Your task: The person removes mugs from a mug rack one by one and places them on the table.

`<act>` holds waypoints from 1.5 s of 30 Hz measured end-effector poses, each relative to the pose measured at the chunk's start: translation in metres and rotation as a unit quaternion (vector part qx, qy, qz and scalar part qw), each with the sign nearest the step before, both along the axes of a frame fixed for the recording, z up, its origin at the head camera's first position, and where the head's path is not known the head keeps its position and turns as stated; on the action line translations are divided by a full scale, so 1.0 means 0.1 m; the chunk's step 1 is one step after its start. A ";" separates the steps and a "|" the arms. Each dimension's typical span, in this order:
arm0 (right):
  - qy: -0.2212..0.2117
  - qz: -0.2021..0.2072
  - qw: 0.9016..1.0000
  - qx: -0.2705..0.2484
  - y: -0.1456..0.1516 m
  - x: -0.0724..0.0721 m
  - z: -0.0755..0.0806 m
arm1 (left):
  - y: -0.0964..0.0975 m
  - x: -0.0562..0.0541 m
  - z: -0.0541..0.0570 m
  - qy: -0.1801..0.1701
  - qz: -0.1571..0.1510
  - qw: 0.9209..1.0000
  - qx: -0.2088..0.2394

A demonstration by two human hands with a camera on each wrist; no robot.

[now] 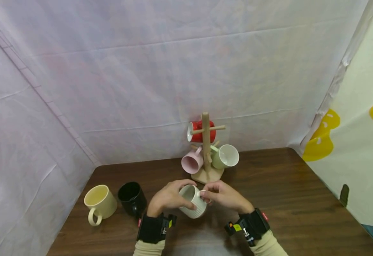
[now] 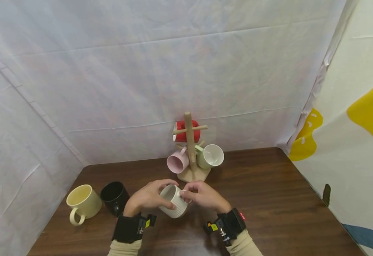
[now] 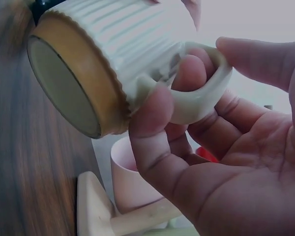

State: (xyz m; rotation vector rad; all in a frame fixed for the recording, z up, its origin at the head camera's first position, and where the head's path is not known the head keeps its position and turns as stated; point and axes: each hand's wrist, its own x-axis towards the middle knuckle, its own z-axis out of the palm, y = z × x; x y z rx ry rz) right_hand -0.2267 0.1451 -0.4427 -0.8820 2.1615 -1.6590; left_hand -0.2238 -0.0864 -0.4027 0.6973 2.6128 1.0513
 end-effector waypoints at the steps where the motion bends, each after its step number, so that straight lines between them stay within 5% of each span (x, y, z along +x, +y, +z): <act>1: -0.005 0.004 1.000 -0.006 -0.01 0.00 0.00 | -0.01 0.00 0.00 0.000 0.000 1.000 0.000; 12: -0.028 0.014 0.998 -0.052 -0.08 0.01 -0.06 | -0.08 0.03 0.02 -0.006 0.016 1.000 0.005; 27: -0.032 -0.020 0.997 -0.064 -0.11 0.01 -0.06 | -0.10 0.12 0.00 0.008 0.083 0.996 0.005; 45: -0.054 -0.051 0.995 -0.072 -0.14 0.03 -0.04 | -0.21 0.16 -0.05 0.011 0.093 0.994 0.059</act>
